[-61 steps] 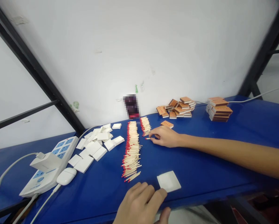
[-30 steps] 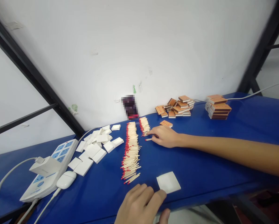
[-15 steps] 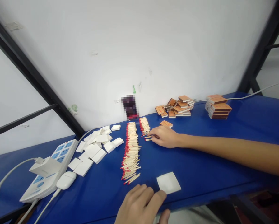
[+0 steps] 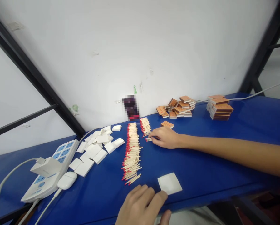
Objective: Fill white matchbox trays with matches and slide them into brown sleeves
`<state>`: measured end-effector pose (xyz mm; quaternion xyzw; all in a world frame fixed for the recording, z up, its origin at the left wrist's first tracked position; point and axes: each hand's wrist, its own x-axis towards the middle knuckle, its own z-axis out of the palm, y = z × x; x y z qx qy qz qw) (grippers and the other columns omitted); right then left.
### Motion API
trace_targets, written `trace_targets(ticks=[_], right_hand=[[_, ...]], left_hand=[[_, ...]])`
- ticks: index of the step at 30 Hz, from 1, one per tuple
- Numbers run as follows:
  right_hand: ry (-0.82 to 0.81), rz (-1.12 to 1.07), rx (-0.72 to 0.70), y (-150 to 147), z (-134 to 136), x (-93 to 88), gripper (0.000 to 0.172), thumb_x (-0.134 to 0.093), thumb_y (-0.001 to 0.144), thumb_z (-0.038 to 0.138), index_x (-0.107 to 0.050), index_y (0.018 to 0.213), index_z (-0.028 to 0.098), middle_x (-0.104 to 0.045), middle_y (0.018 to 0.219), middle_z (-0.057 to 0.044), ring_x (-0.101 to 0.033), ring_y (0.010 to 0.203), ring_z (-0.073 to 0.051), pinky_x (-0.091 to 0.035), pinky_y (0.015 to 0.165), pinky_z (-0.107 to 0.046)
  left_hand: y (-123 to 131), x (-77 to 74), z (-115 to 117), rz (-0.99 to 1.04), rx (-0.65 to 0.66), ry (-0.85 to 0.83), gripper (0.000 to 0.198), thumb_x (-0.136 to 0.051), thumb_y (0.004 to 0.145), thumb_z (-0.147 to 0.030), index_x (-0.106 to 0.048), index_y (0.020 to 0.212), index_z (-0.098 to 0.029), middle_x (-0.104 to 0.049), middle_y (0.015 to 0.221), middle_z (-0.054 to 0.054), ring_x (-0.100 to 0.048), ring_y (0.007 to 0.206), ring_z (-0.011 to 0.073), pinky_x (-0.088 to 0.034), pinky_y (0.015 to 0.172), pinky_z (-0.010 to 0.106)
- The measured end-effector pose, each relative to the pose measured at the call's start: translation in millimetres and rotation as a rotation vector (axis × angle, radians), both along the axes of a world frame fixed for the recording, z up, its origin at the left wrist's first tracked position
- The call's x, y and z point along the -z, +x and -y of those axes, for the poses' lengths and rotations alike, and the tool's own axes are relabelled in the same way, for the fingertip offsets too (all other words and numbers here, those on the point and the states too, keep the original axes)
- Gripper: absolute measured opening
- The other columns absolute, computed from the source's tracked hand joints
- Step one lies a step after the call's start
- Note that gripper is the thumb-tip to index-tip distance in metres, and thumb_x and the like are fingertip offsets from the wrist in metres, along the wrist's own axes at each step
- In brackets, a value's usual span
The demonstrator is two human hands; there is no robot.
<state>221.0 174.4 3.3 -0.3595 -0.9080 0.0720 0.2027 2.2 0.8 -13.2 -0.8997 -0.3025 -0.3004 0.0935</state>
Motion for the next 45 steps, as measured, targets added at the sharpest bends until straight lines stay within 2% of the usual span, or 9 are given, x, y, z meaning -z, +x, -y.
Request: trace_targets(ticks=[2, 6, 11, 17, 25, 33, 45], right_hand=[[-0.003, -0.013, -0.014, 0.3, -0.1, 0.0, 0.029, -0.050, 0.092, 0.021, -0.073, 0.110, 0.016, -0.075, 0.098, -0.008, -0.067, 0.084, -0.020, -0.043, 0.072, -0.029], [-0.009, -0.015, -0.060, 0.9, -0.5, 1.0, 0.027, -0.050, 0.092, 0.020, -0.074, 0.103, 0.016, -0.075, 0.094, -0.008, -0.067, 0.082, -0.020, -0.044, 0.073, -0.029], [0.016, -0.025, 0.005, 0.9, -0.1, 0.8, 0.035, -0.049, 0.094, 0.023, -0.067, 0.122, 0.017, -0.072, 0.109, -0.011, -0.066, 0.095, -0.023, -0.045, 0.080, -0.032], [0.031, 0.064, 0.019, 0.8, -0.5, -1.2, 0.039, -0.045, 0.099, 0.034, -0.066, 0.128, 0.020, -0.068, 0.105, -0.011, -0.064, 0.092, -0.023, -0.043, 0.079, -0.033], [0.055, 0.071, 0.087, 0.5, 2.5, -3.4, 0.034, -0.047, 0.097, 0.030, -0.072, 0.116, 0.018, -0.068, 0.094, -0.009, -0.062, 0.082, -0.021, -0.038, 0.072, -0.031], [0.026, 0.084, 0.107, -0.1, 2.4, -4.2, 0.035, -0.046, 0.097, 0.033, -0.069, 0.119, 0.018, -0.068, 0.099, -0.010, -0.063, 0.084, -0.022, -0.038, 0.073, -0.031], [0.029, 0.033, 0.032, 1.3, -1.2, 0.2, 0.033, -0.047, 0.097, 0.029, -0.070, 0.118, 0.018, -0.070, 0.100, -0.009, -0.063, 0.086, -0.021, -0.040, 0.074, -0.031]], left_hand=[[1.5, -2.3, -0.2, 0.011, -0.006, 0.025, 0.028, -0.035, 0.104, -0.030, -0.061, 0.104, -0.022, -0.067, 0.072, 0.001, -0.068, 0.062, 0.0204, -0.060, 0.059, 0.034], [3.3, -4.8, -0.7, 0.016, -0.012, 0.040, 0.030, -0.033, 0.105, -0.030, -0.062, 0.102, -0.022, -0.068, 0.072, 0.001, -0.068, 0.062, 0.0201, -0.059, 0.058, 0.033], [3.0, -3.6, -1.4, 0.015, -0.015, 0.039, 0.029, -0.034, 0.104, -0.031, -0.062, 0.102, -0.022, -0.068, 0.073, 0.001, -0.069, 0.062, 0.0204, -0.060, 0.059, 0.033], [2.0, -1.8, 0.1, 0.005, -0.027, 0.026, 0.028, -0.035, 0.104, -0.031, -0.062, 0.104, -0.023, -0.069, 0.075, 0.001, -0.070, 0.065, 0.0206, -0.060, 0.063, 0.034], [1.4, 0.2, 1.1, -0.007, -0.011, 0.005, 0.027, -0.035, 0.104, -0.030, -0.060, 0.106, -0.023, -0.069, 0.076, 0.002, -0.069, 0.065, 0.0215, -0.061, 0.063, 0.036], [1.5, -1.1, -1.0, 0.005, -0.006, 0.033, 0.030, -0.032, 0.105, -0.032, -0.060, 0.104, -0.022, -0.068, 0.074, 0.001, -0.069, 0.063, 0.0209, -0.059, 0.059, 0.034], [2.0, -0.9, 0.0, 0.010, -0.014, 0.025, 0.031, -0.031, 0.106, -0.032, -0.061, 0.104, -0.023, -0.068, 0.074, 0.002, -0.069, 0.063, 0.0206, -0.059, 0.060, 0.034]])
